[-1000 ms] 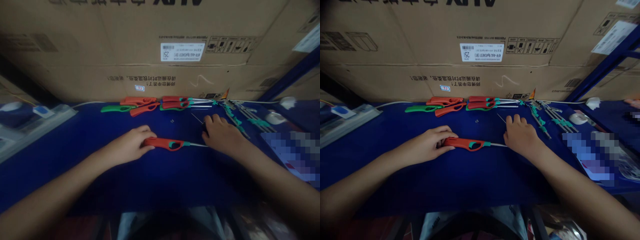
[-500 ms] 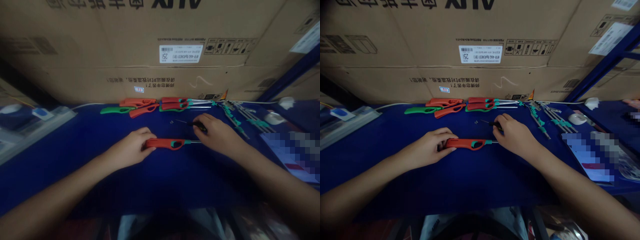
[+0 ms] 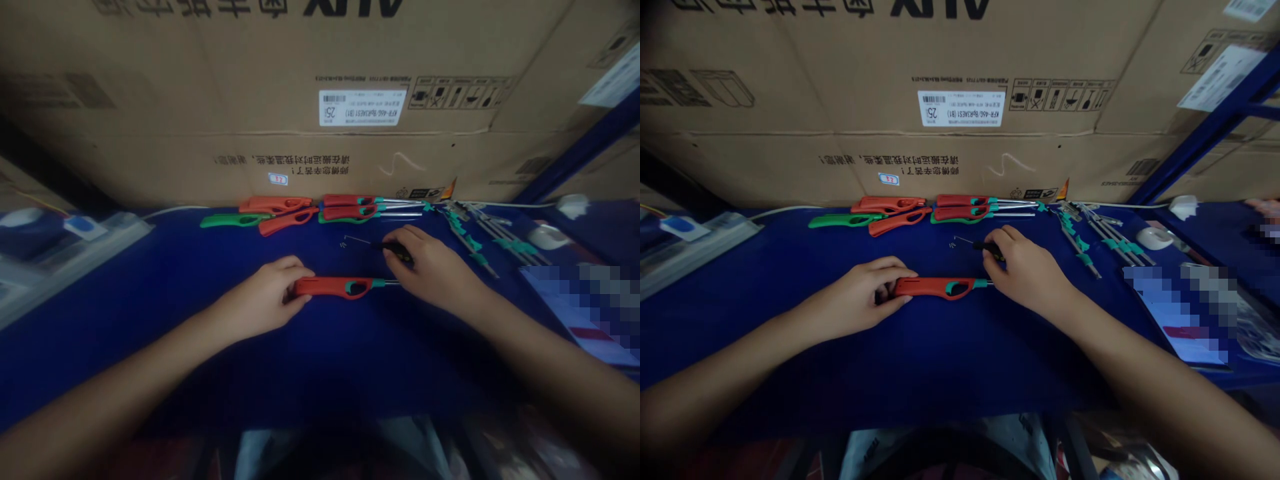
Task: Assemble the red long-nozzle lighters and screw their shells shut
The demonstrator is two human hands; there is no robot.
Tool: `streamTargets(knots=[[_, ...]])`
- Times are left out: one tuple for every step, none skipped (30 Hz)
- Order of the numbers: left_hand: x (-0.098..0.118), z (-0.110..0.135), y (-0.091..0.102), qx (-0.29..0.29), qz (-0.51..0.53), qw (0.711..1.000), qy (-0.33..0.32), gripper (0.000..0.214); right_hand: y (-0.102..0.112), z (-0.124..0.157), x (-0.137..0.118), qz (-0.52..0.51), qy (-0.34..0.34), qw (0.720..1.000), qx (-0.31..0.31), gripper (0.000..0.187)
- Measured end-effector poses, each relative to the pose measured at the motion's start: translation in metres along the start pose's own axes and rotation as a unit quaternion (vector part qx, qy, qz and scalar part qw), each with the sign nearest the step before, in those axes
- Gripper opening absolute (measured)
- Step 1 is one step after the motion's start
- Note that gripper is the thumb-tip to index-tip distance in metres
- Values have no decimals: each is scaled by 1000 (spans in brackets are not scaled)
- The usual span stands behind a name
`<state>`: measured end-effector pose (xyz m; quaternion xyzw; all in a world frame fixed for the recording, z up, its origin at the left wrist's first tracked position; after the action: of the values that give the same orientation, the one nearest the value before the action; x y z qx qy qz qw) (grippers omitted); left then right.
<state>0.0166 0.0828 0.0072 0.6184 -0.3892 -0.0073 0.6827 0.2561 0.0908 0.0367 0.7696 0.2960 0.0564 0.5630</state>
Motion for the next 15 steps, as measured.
streamTargets(knots=[[0,0,0,2,3,1000,-3,27,3,0,0,-10,1,1000,18,21],[1,1,0,3,8,1000,-5,27,6,0,0,-21,2,999,39,20],[1,1,0,4,13,1000,-7,28,9,0,0,-34,3,997,62,19],[1,2,0,5,20,1000,-9,29,13,0,0,-51,1,995,86,18],[1,2,-1,5,28,1000,-9,29,16,1,1,-75,-4,991,107,16],[1,2,-2,6,39,999,-9,29,19,1,1,-105,-12,986,126,16],[2,2,-3,6,52,999,-8,29,21,2,2,-142,-24,979,143,15],[2,2,-5,9,67,998,-6,30,21,2,4,-183,-41,970,153,14],[2,2,-6,12,84,996,-2,30,21,3,5,-224,-61,959,161,14],[3,1,-9,15,101,995,1,29,21,4,7,-267,-82,945,168,14],[3,1,-11,21,120,993,5,30,19,4,9,-311,-100,928,177,14],[4,0,-14,23,137,990,5,30,17,5,10,-358,-117,908,187,14],[5,-1,-17,26,153,988,2,31,15,5,11,-404,-129,884,196,14],[5,-2,-20,30,169,985,-1,31,13,5,11,-446,-139,860,207,14],[6,-2,-23,32,183,983,-5,32,10,5,12,-482,-147,836,216,14]])
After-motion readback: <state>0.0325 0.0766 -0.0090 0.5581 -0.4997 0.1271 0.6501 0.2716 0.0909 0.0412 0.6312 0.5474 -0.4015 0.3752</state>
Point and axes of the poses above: each hand's wrist, its own z-axis away from the middle knuckle, its own y-axis out of the back of the hand, x = y × z, the point moved 6 cm from there along -z, towards the middle knuckle, and after that the axes turned 8 degrees about y, right-handed, at the moved point
